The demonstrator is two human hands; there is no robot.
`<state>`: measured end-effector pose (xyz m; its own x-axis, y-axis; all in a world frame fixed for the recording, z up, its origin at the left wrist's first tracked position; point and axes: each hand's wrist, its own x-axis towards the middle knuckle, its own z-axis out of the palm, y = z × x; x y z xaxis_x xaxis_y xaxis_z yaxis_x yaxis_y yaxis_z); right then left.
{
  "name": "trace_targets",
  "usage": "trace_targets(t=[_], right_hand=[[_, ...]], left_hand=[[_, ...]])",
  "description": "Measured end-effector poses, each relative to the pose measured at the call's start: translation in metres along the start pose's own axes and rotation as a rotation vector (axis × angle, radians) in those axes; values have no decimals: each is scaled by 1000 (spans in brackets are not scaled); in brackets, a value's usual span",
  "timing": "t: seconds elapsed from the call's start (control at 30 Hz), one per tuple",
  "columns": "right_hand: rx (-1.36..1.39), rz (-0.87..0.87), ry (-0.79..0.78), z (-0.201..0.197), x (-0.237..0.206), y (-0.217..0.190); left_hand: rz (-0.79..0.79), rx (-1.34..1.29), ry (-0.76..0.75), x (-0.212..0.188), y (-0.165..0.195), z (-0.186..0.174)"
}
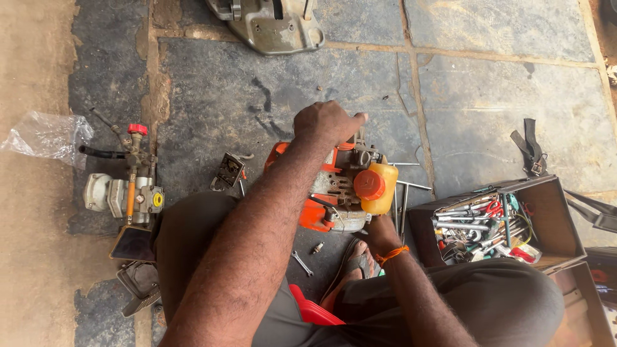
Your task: The person uses a screwdriver to loosen and remove screws from the yellow fuel tank of a small engine. They then detach the tank and handle a carburetor assembly, placing it onto the engine block.
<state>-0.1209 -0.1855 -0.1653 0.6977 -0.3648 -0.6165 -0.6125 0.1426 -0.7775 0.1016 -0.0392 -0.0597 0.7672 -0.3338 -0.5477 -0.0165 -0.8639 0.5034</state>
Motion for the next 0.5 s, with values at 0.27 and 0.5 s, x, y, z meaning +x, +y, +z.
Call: trace_targets(t=[0.27, 0.5], right_hand=[[502, -110, -123, -5, -15, -55], [559, -128, 4, 1, -18, -45]], left_hand=[[44, -213, 36, -15, -19, 12], [32, -274, 231, -33, -26, 38]])
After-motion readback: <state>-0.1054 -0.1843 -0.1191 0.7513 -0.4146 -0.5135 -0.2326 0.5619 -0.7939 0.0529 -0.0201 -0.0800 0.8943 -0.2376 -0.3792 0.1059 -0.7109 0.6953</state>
